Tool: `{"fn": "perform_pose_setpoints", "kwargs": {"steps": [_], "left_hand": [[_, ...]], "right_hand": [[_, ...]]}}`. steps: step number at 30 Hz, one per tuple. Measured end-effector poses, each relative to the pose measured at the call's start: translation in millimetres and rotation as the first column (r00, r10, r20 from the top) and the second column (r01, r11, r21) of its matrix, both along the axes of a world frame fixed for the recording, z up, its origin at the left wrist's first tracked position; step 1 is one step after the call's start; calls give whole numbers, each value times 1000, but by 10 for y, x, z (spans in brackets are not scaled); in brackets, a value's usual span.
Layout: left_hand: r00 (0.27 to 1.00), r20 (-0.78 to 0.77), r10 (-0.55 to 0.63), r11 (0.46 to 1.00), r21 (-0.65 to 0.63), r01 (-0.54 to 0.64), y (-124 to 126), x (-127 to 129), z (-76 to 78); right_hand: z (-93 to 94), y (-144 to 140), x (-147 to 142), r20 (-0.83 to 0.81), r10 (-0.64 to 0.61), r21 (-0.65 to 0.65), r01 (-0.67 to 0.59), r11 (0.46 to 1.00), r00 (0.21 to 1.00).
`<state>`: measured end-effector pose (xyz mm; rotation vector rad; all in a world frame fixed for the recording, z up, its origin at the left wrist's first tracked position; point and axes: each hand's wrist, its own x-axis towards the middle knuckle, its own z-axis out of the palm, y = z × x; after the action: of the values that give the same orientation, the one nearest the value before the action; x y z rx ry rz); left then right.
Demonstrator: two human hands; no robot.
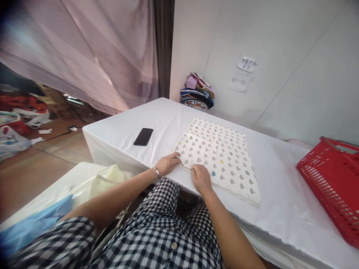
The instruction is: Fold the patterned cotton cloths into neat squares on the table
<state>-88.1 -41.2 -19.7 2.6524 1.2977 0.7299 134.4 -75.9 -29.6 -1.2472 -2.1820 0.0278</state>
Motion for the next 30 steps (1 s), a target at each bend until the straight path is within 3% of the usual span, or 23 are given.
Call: {"fn": "perform_pose_setpoints", "kwargs": {"steps": [9,16,23,30], "left_hand": [[995,-96,9,998,66,-3,-76,-58,50],[999,-54,6,998,63,-3,-51,-66,-11],[995,-92,38,996,89,-30,-10,-31,-36],[990,-126,67,995,88,-56,8,-1,-48]], "right_hand": [[3,4,0,33,30,17,-31,999,999],[78,-38,-56,142,35,22,-38,999,989],[78,13,-62,98,3,-36,1,999,995],[125,85,-176,248,-40,10,39,999,968]]}}
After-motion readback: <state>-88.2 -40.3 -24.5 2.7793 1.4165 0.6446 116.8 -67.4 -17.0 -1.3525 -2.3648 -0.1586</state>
